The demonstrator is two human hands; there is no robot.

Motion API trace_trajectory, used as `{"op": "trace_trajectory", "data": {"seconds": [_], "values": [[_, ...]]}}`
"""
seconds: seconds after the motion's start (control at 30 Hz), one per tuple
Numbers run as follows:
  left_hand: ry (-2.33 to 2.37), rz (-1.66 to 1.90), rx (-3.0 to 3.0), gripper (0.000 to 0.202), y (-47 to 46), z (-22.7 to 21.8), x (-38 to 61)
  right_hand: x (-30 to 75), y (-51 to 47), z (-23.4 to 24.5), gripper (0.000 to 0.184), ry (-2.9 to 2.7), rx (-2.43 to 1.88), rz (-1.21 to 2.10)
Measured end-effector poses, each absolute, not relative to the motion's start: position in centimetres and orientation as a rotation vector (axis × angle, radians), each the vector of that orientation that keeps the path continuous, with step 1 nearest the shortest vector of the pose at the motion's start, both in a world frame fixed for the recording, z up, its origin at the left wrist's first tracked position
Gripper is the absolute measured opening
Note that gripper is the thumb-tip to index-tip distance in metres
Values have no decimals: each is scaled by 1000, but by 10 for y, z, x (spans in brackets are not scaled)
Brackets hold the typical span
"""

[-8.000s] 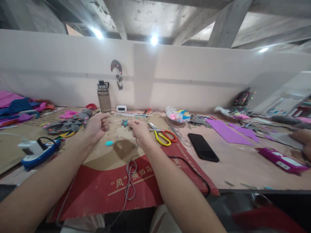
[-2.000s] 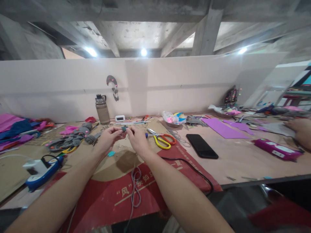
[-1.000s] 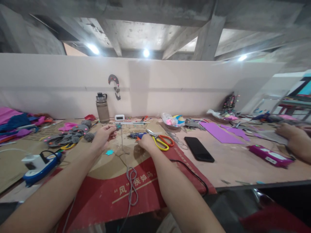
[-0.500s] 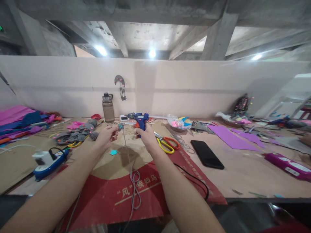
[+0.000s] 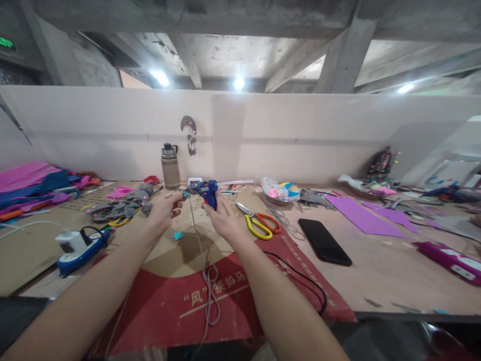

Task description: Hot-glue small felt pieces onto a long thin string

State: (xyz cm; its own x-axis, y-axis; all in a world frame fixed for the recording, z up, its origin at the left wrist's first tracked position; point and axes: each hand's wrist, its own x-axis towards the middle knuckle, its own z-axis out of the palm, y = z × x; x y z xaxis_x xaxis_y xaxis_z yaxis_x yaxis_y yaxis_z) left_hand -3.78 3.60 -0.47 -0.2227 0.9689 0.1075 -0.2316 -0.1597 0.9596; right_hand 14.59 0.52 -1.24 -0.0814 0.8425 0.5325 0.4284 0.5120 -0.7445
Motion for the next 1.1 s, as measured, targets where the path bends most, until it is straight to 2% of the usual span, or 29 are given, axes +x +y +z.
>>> {"op": "trace_trajectory", "data": {"seconds": [0.63, 1.1], "values": [[1119, 1583, 1045, 29, 40, -8, -39, 144, 7, -11, 36, -1792, -978, 485], [1151, 1587, 1119, 28, 40, -10, -39, 145, 5, -9, 37, -1868, -1094, 376]]}}
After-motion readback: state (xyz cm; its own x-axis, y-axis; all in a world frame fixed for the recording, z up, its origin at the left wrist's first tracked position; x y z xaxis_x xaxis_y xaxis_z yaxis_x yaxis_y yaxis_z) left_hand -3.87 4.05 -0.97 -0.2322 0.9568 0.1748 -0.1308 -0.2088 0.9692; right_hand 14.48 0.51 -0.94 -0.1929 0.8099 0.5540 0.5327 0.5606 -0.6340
